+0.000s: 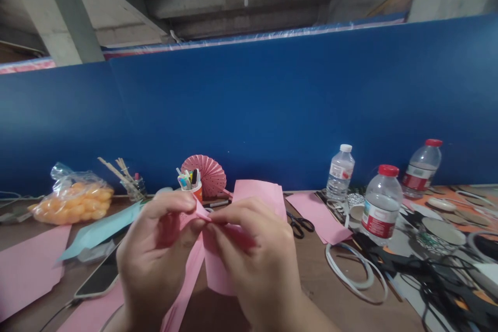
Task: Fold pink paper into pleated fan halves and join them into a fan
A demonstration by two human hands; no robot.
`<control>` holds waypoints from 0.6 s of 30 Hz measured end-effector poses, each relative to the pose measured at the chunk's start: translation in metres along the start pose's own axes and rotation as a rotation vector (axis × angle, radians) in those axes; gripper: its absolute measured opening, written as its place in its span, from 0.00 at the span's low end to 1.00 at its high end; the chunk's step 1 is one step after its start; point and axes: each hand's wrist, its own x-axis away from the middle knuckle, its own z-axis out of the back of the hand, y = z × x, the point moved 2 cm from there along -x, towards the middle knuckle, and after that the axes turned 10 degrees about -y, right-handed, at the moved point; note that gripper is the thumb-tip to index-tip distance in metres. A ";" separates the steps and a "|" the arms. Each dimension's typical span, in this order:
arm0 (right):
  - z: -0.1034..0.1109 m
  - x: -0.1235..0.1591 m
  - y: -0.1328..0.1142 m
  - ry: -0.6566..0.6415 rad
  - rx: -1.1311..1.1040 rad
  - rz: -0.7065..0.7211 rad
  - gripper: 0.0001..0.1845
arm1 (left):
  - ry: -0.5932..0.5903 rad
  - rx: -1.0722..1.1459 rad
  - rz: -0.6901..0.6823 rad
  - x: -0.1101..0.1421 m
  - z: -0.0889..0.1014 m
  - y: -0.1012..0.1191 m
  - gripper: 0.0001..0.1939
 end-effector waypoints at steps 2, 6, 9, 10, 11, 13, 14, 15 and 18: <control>0.002 0.000 0.000 0.001 0.068 0.032 0.04 | -0.024 -0.087 -0.046 -0.004 0.005 0.001 0.12; 0.003 -0.002 0.001 -0.047 0.154 0.038 0.05 | -0.208 -0.148 -0.010 -0.009 0.012 0.002 0.07; 0.004 -0.004 0.001 -0.074 0.176 0.022 0.05 | -0.272 -0.133 0.031 -0.009 0.015 0.004 0.09; 0.004 -0.005 0.000 -0.075 0.180 0.028 0.05 | -0.273 -0.127 0.033 -0.009 0.015 0.005 0.10; 0.005 -0.005 -0.001 -0.074 0.182 0.040 0.04 | -0.272 -0.124 0.032 -0.008 0.015 0.006 0.11; 0.006 -0.005 -0.005 -0.066 0.188 0.066 0.05 | -0.262 -0.129 0.031 -0.005 0.015 0.008 0.12; 0.007 -0.005 -0.007 -0.056 0.195 0.075 0.05 | -0.255 -0.138 0.031 -0.004 0.015 0.009 0.11; 0.007 -0.005 -0.009 -0.047 0.205 0.083 0.06 | -0.250 -0.149 0.032 -0.003 0.015 0.011 0.10; 0.010 -0.004 -0.014 -0.042 0.250 0.124 0.06 | -0.233 -0.154 0.053 -0.002 0.015 0.014 0.08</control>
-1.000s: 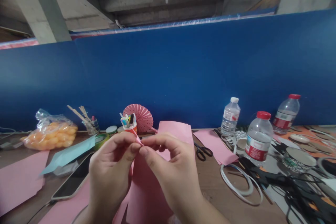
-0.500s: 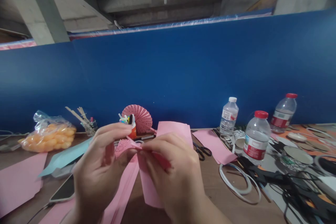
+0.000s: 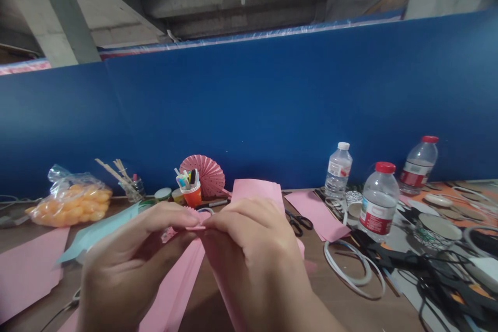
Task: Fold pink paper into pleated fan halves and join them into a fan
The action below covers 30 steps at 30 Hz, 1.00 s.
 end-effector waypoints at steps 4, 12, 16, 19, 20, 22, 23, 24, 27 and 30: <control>0.004 0.001 -0.003 -0.042 0.050 0.065 0.07 | -0.040 0.008 0.036 -0.002 0.001 0.004 0.08; 0.003 0.006 -0.001 -0.141 0.099 0.037 0.07 | -0.040 -0.018 0.125 -0.004 -0.001 0.009 0.06; 0.003 0.004 0.002 -0.144 0.094 -0.070 0.03 | -0.018 0.031 0.186 -0.002 -0.001 0.005 0.05; 0.005 0.002 0.001 -0.170 0.077 -0.128 0.05 | -0.036 0.049 0.168 -0.003 0.001 0.003 0.05; 0.006 0.002 0.001 -0.180 0.070 -0.136 0.06 | -0.042 0.042 0.159 -0.003 0.001 0.003 0.05; 0.007 0.001 0.001 -0.201 0.059 -0.128 0.07 | -0.064 0.022 0.148 -0.003 0.002 0.004 0.05; 0.007 0.001 0.001 -0.208 0.055 -0.117 0.08 | -0.080 0.012 0.146 -0.003 0.003 0.004 0.05; 0.006 0.001 0.001 -0.214 0.053 -0.102 0.08 | -0.097 0.004 0.144 -0.003 0.003 0.005 0.05; 0.005 0.000 0.002 -0.219 0.058 -0.061 0.09 | -0.122 -0.013 0.140 -0.004 0.004 0.006 0.05; 0.005 0.000 0.002 -0.221 0.073 -0.049 0.10 | -0.105 -0.048 0.115 -0.005 0.005 0.007 0.05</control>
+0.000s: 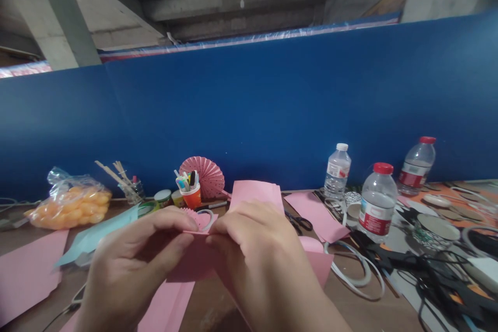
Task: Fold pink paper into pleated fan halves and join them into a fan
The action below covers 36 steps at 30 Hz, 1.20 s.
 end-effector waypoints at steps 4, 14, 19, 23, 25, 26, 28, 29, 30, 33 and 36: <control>0.001 0.001 -0.002 0.001 0.015 -0.009 0.10 | 0.010 -0.033 -0.018 0.000 0.000 0.001 0.05; 0.000 -0.001 0.000 -0.035 0.005 -0.047 0.10 | 0.053 0.014 0.034 0.000 -0.002 -0.001 0.06; 0.001 0.002 0.000 -0.023 0.037 -0.072 0.09 | 0.035 0.089 0.071 0.001 -0.001 -0.002 0.05; 0.003 0.002 -0.002 -0.007 0.019 -0.049 0.08 | 0.011 0.083 0.052 0.001 0.001 -0.002 0.06; 0.004 0.001 -0.003 -0.001 0.019 -0.043 0.08 | 0.000 0.073 0.056 0.001 0.001 -0.004 0.06; 0.004 0.000 -0.003 0.001 0.020 -0.043 0.08 | -0.007 0.065 0.059 0.001 0.001 -0.005 0.06; 0.004 0.000 -0.002 -0.005 0.018 -0.047 0.08 | -0.016 0.038 0.058 0.002 0.001 -0.007 0.07; 0.004 0.000 -0.002 -0.013 0.014 -0.056 0.09 | -0.019 0.023 0.053 0.002 0.001 -0.007 0.07; 0.004 0.000 -0.002 -0.024 0.010 -0.066 0.09 | -0.019 0.012 0.046 0.002 0.001 -0.008 0.07; 0.005 0.001 0.000 -0.087 -0.013 -0.086 0.10 | -0.039 0.000 0.029 0.002 0.003 -0.007 0.06; 0.006 0.002 0.001 -0.139 -0.024 -0.088 0.10 | -0.067 0.014 0.031 0.001 0.003 -0.003 0.07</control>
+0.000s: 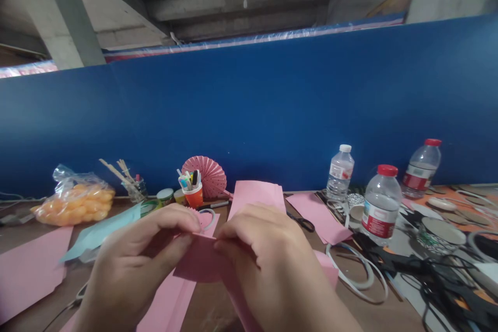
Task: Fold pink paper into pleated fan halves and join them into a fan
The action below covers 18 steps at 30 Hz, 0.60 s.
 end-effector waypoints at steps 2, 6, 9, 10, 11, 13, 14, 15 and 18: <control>0.000 0.001 0.000 -0.011 0.009 0.009 0.10 | 0.008 0.023 -0.004 0.000 0.000 0.003 0.07; 0.000 0.002 -0.002 0.023 0.051 0.023 0.10 | 0.005 0.049 -0.011 -0.001 -0.001 0.006 0.05; 0.000 0.004 -0.003 0.061 0.070 0.036 0.10 | 0.003 0.021 -0.012 -0.002 -0.001 0.006 0.05; -0.001 0.005 -0.003 0.069 0.071 0.042 0.10 | 0.005 0.007 -0.017 -0.002 -0.001 0.006 0.06; -0.001 0.005 -0.003 0.080 0.068 0.046 0.10 | 0.013 -0.010 -0.020 -0.002 0.000 0.006 0.06; 0.000 0.005 -0.003 0.086 0.057 0.048 0.10 | 0.034 -0.052 -0.028 -0.001 -0.001 0.006 0.06; 0.000 0.005 -0.004 0.084 0.048 0.050 0.10 | 0.050 -0.073 -0.032 -0.001 -0.001 0.006 0.06; 0.000 0.005 -0.004 0.079 0.040 0.046 0.10 | 0.068 -0.093 -0.037 0.000 -0.002 0.005 0.07; 0.001 0.004 -0.004 0.064 0.024 0.024 0.08 | 0.115 -0.112 -0.050 0.003 -0.005 0.005 0.07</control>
